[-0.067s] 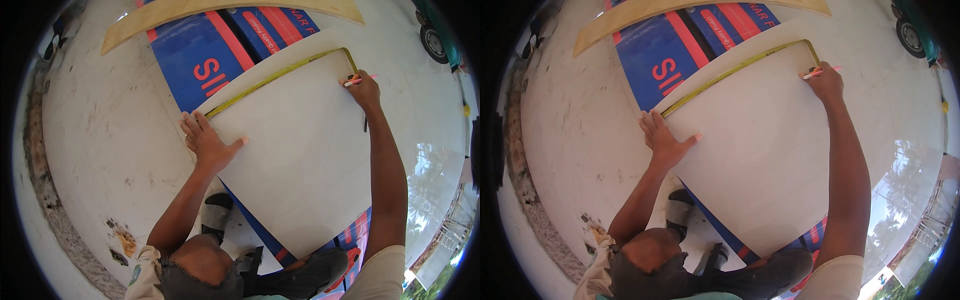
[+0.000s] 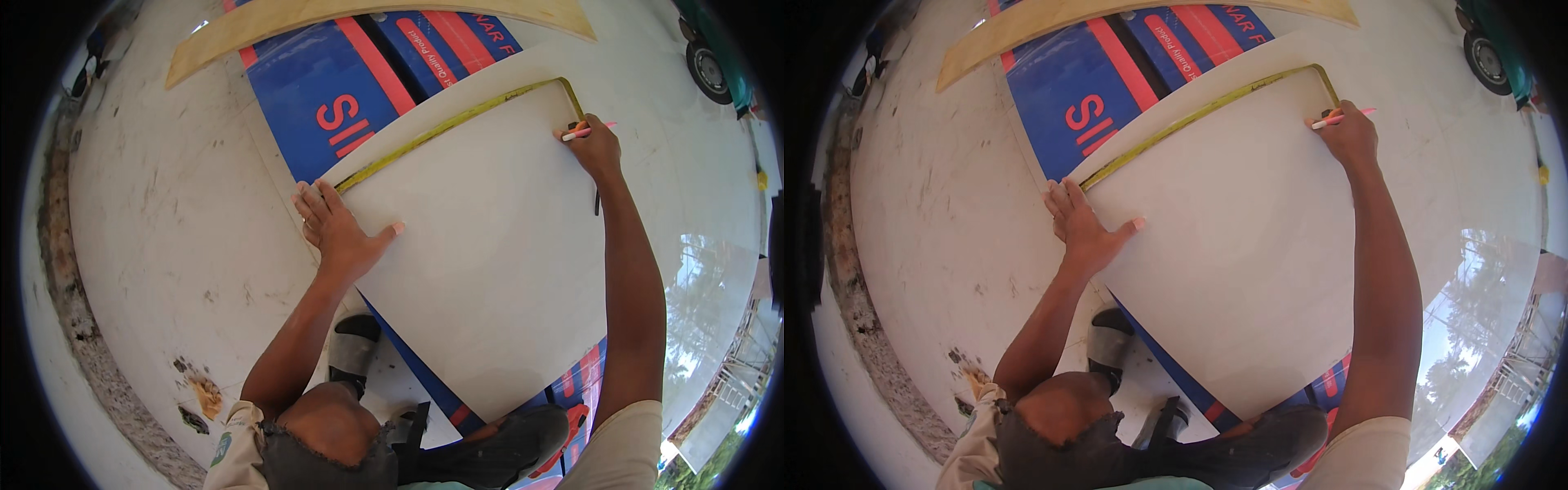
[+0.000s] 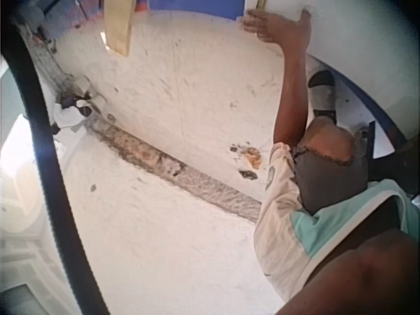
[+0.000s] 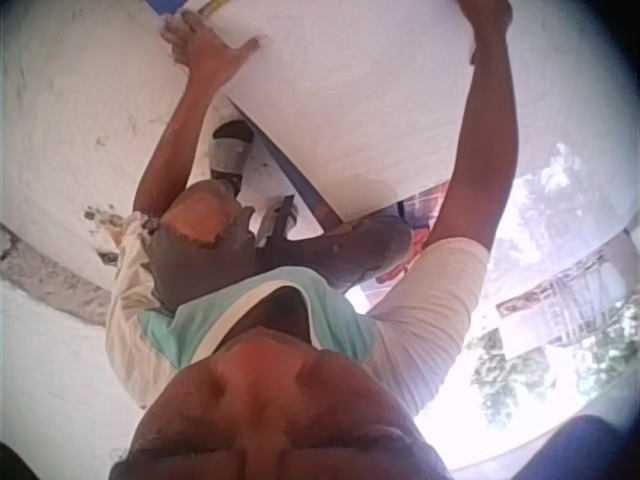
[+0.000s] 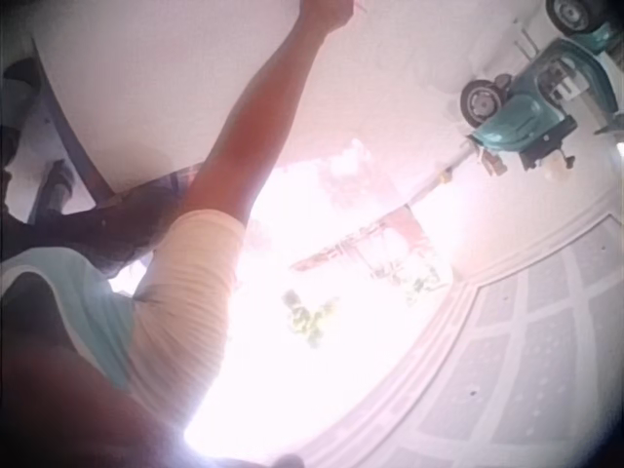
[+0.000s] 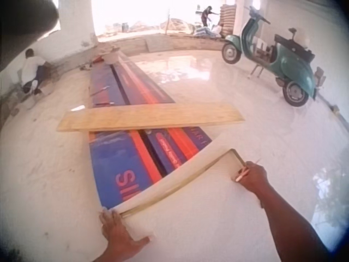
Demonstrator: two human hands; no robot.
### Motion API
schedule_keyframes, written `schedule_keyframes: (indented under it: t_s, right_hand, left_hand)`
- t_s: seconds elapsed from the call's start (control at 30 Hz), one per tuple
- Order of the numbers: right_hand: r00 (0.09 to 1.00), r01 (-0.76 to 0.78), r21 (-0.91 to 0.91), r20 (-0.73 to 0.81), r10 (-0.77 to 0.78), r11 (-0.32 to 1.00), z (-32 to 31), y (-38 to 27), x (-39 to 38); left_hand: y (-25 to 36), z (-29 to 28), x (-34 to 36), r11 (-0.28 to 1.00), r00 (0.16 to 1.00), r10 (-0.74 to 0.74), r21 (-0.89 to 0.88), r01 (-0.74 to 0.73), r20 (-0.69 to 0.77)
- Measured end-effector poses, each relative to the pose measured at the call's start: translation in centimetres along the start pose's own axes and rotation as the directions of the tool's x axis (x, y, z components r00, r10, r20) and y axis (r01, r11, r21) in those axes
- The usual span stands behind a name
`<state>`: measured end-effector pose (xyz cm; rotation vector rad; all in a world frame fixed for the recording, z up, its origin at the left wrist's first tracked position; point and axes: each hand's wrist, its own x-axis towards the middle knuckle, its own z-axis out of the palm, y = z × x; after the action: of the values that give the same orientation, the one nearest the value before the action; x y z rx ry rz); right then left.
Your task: The person measures a tile on the floor and then uses a tape measure and a pencil to mark lines on a larger ceramic tile.
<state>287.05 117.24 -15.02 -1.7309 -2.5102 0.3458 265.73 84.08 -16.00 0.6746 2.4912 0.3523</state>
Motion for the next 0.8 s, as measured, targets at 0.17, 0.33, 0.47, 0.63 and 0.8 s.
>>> schedule_keyframes:
  t_s: [0.17, 0.33, 0.47, 0.63, 0.8]
  right_hand:
    - [1.000, 0.013, 0.001, -0.002, -0.013, 1.000, 0.0, 0.3, -0.2]
    - [0.997, -0.003, -0.098, 0.072, 0.010, 0.995, 0.3, 0.4, 0.7]
    - [0.998, 0.063, -0.073, 0.012, -0.062, 0.995, 1.3, 1.1, 2.4]
    - [0.995, 0.100, -0.191, 0.009, -0.100, 0.976, 1.5, 2.2, 3.2]
    - [0.982, 0.130, -0.229, -0.106, -0.158, 0.965, 2.1, 2.0, 3.1]
  left_hand:
    - [-1.9, -0.1, 0.3, 0.996, 0.995, 0.090, -0.017, -0.090, 0.045]
    - [-1.7, 0.7, 0.3, 0.995, 0.995, 0.095, 0.032, -0.094, -0.016]
    - [-2.4, 2.0, 1.4, 0.987, 0.983, 0.121, 0.121, -0.104, -0.140]
    - [-3.0, 3.5, 2.5, 0.967, 0.965, 0.163, 0.228, -0.115, -0.205]
    - [-3.6, 3.7, 2.9, 0.947, 0.959, 0.156, 0.311, -0.077, -0.236]
